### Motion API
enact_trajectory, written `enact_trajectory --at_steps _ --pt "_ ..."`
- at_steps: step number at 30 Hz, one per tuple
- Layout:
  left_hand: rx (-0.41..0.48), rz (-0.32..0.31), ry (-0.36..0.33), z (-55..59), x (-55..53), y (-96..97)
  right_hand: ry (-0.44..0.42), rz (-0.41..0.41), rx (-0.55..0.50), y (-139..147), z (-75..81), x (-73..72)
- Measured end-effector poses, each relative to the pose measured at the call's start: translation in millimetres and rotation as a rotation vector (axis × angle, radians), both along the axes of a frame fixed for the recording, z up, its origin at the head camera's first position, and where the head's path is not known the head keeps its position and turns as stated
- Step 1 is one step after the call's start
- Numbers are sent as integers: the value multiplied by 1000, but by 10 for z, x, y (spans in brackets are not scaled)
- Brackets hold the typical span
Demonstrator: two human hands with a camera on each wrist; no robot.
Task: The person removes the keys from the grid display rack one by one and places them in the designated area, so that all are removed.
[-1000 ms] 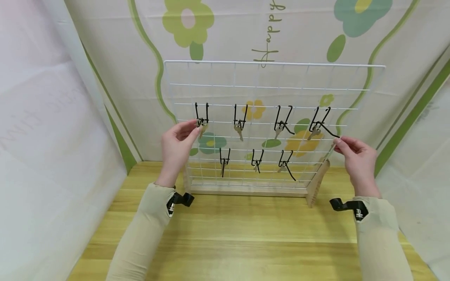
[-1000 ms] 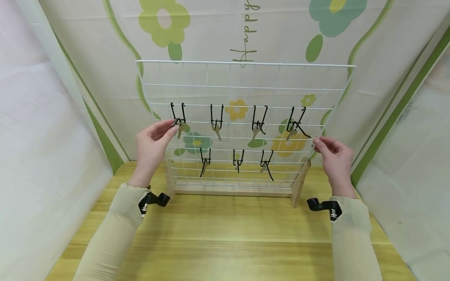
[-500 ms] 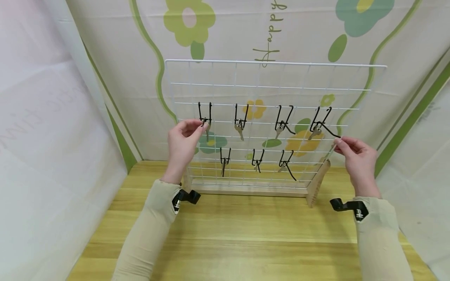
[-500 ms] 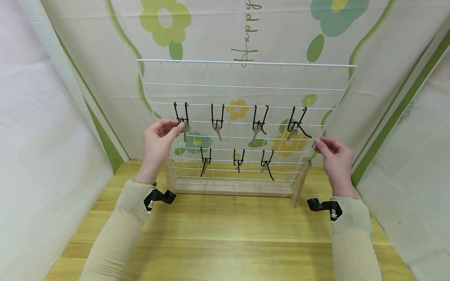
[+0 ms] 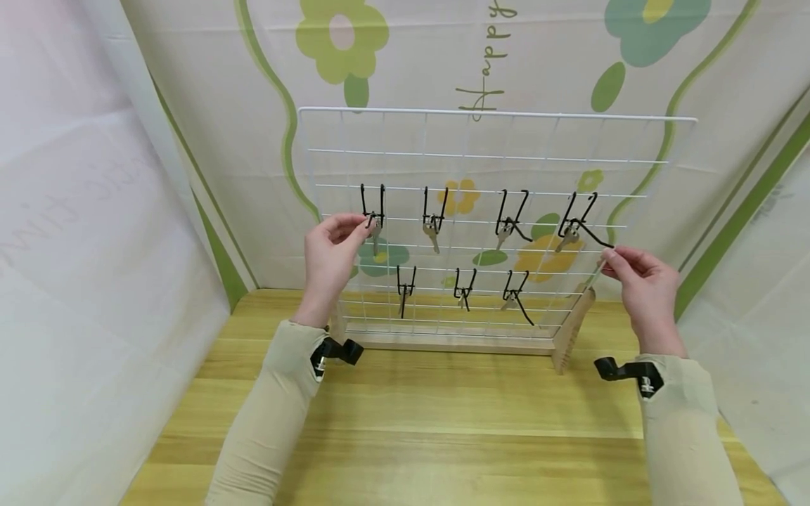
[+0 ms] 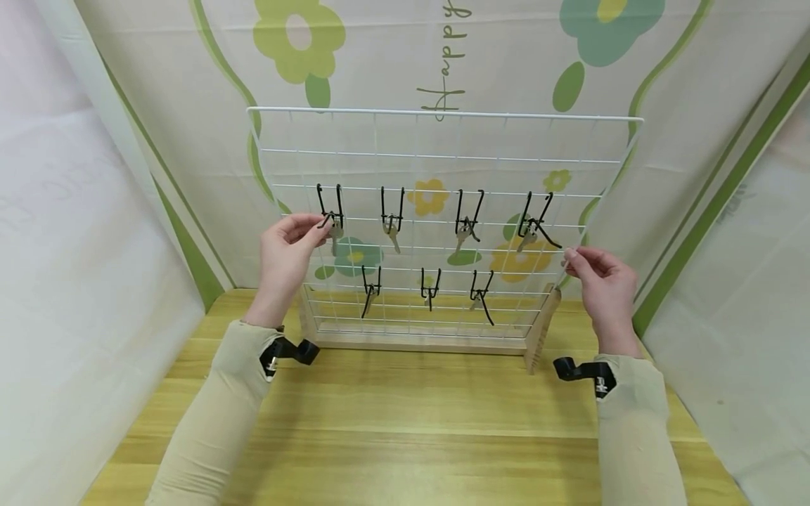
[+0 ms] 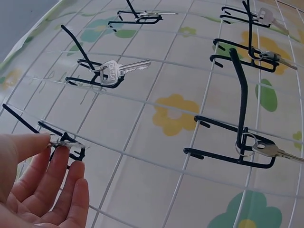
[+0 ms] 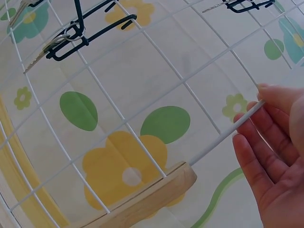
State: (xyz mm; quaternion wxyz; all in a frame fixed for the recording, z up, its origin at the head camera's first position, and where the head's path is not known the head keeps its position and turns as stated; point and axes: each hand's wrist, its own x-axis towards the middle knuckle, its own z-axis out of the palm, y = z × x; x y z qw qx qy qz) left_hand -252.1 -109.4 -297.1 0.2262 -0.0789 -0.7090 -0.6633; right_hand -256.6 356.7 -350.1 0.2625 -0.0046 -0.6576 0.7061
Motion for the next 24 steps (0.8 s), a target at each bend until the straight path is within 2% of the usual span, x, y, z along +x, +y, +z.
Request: enact_trajectory --at_steps 4,12,24 --pt "-4 2 5 15 13 -19 6 6 -1 -2 -2 -1" --pt "-7 -9 78 12 61 -84 13 10 0 2 -10 2" --pt "-7 5 139 117 247 -176 37 28 -20 14 -20 -2"
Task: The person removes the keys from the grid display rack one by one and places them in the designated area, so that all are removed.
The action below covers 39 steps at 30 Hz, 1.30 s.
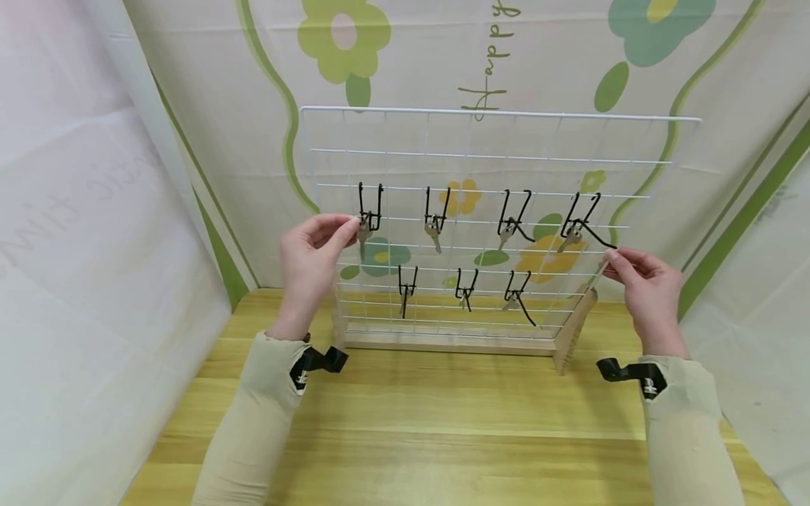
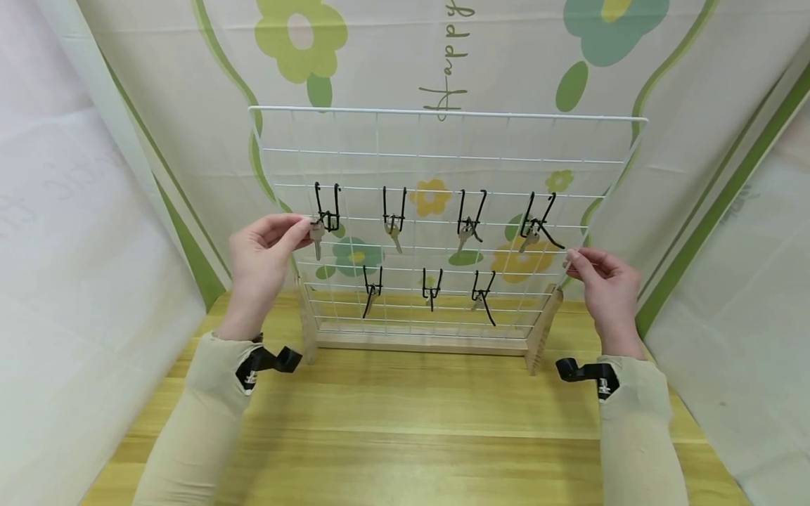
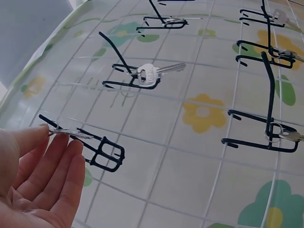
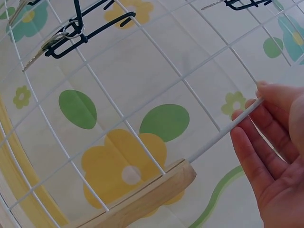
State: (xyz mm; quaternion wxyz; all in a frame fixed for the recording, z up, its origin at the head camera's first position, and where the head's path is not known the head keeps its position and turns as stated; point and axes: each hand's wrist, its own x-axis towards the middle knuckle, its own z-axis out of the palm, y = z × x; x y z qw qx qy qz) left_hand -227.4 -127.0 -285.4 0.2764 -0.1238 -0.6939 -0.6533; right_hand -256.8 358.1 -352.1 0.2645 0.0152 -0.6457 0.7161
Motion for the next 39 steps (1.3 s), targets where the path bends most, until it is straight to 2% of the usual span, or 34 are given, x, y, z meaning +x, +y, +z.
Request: enact_trajectory --at_steps 8,14,17,20,23,27,32,39 --pt "-11 -16 80 79 153 -46 7 23 -25 25 -7 0" --pt "-24 -27 112 100 246 -59 -11 13 -29 27 -4 -3" --pt "-41 -26 115 75 297 -84 -8 13 -32 21 -2 -5" --pt "-65 -34 93 -1 355 -123 -1 15 -34 16 0 -9" --pt "-92 -45 40 -144 407 -164 2 16 -35 15 3 -12" --pt "-120 -53 -98 -424 458 -223 0 15 -42 9 8 -13" --pt "-137 -85 -312 -900 457 -330 -7 13 -43 2 3 -15" --pt "-110 -191 -508 -1579 446 -479 -4 16 -48 13 -15 -26"
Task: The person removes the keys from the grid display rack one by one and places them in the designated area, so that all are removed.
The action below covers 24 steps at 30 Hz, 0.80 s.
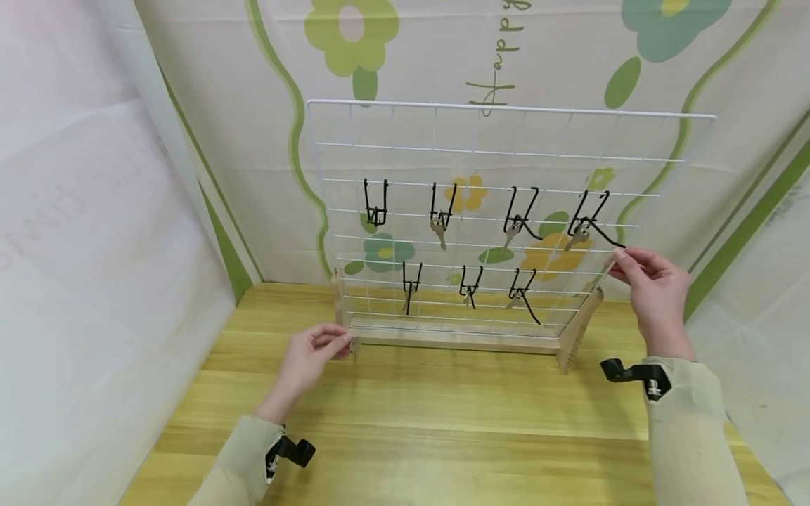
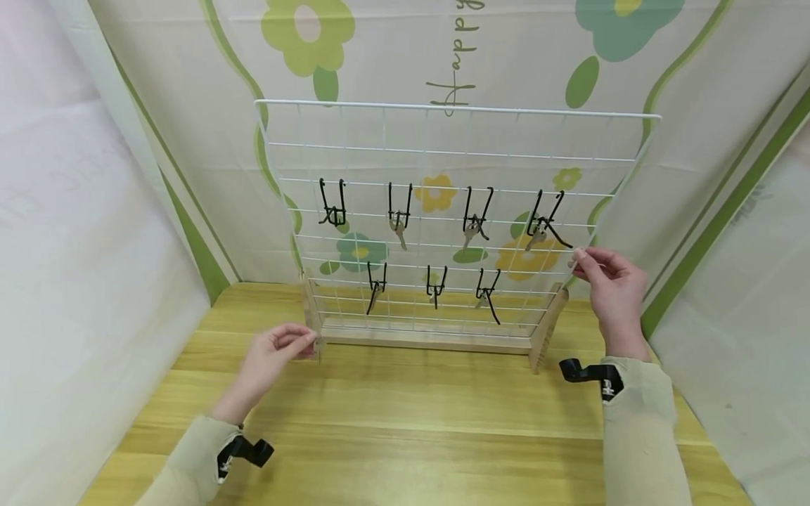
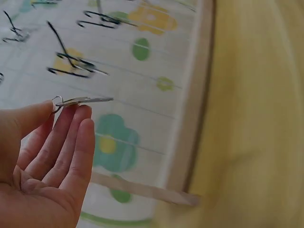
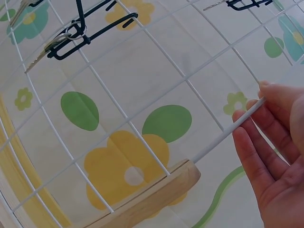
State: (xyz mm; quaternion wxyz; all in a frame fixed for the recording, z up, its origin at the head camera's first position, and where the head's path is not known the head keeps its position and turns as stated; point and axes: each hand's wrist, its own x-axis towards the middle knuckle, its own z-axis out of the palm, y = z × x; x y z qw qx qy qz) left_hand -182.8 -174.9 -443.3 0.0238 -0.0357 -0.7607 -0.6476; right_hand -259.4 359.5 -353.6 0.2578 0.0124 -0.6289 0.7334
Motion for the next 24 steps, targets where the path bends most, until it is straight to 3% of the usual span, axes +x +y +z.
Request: enact_trajectory --at_steps 4,8,15,24 --pt "1 -49 -65 -306 -4 -66 4 -1 -7 -5 -6 -1" --pt "-17 -115 -117 -501 -9 -112 2 -5 -11 -13 -4 2" --pt "-22 -202 -191 -669 -8 -143 1 4 -16 -8 -9 -6" --pt "-140 -218 -160 -698 11 -100 11 17 -22 -23 8 21"
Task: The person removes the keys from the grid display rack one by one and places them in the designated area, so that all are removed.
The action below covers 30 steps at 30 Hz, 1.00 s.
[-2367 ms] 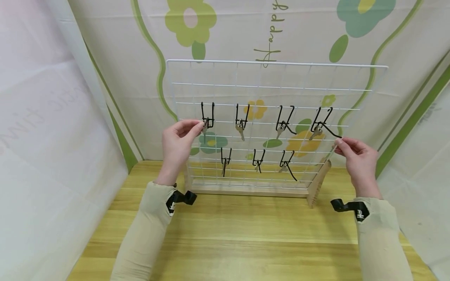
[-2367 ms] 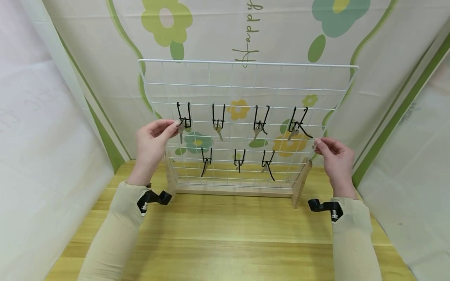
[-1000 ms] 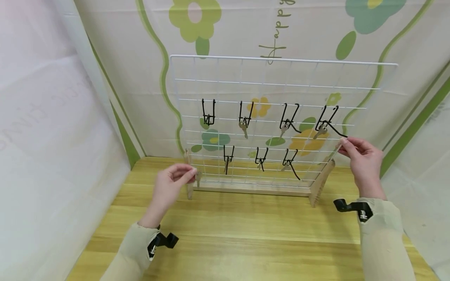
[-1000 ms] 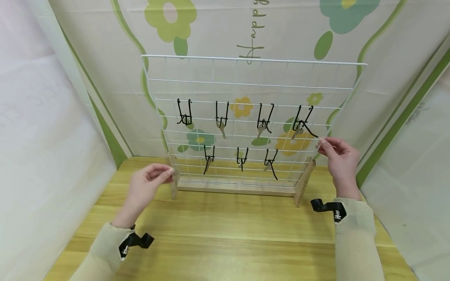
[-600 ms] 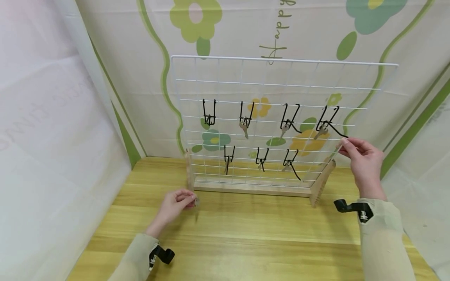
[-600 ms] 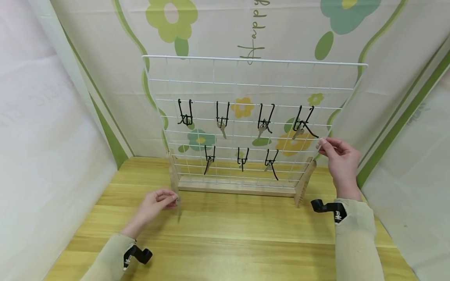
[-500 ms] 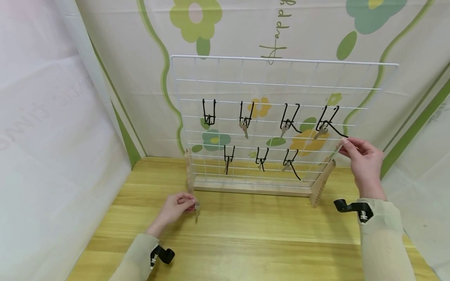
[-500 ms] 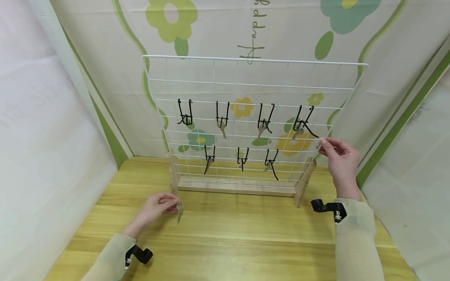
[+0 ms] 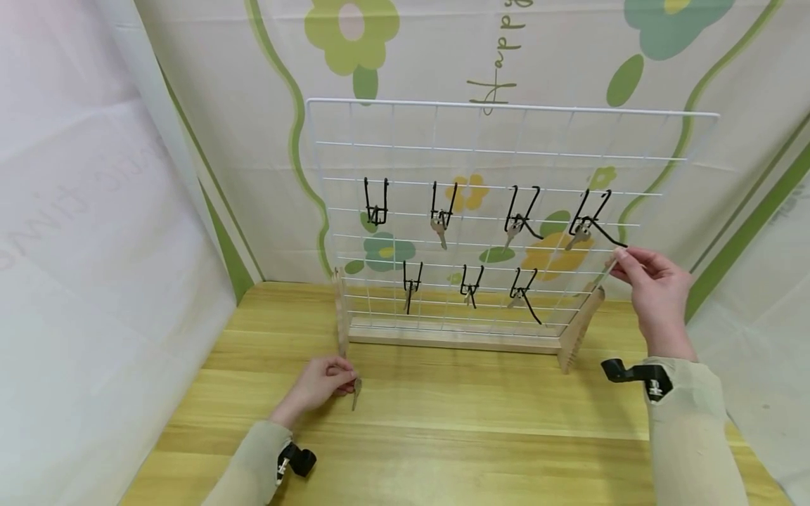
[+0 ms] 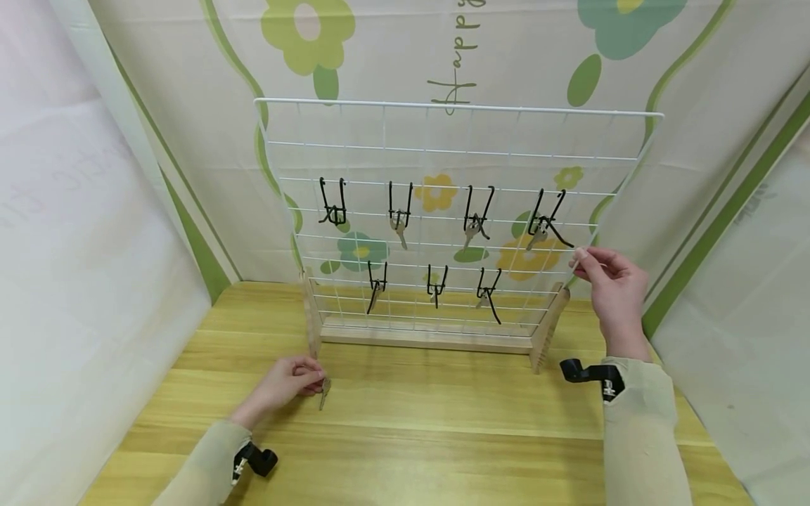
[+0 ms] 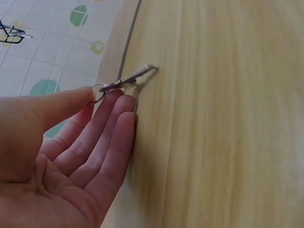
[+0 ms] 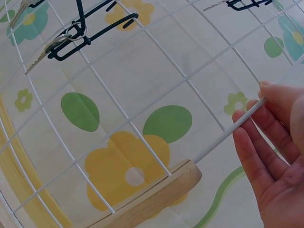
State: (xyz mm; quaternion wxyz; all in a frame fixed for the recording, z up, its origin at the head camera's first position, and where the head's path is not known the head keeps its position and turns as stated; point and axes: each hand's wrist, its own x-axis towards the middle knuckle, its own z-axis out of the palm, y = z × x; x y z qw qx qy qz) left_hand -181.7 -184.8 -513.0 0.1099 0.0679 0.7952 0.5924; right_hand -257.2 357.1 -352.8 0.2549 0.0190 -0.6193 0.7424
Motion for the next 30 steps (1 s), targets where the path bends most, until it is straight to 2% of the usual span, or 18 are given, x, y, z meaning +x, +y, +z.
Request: enact_trajectory --at_steps 9,25,28,30 --pt "-121 50 18 25 -16 50 23 1 -11 1 1 -1" --pt "-208 107 54 56 -53 45 7 6 -10 16 -9 -6" --pt "-240 135 87 106 -82 16 3 13 -11 18 -15 -7" --pt "-254 150 117 187 -106 7 -3 13 -12 20 -20 -7"
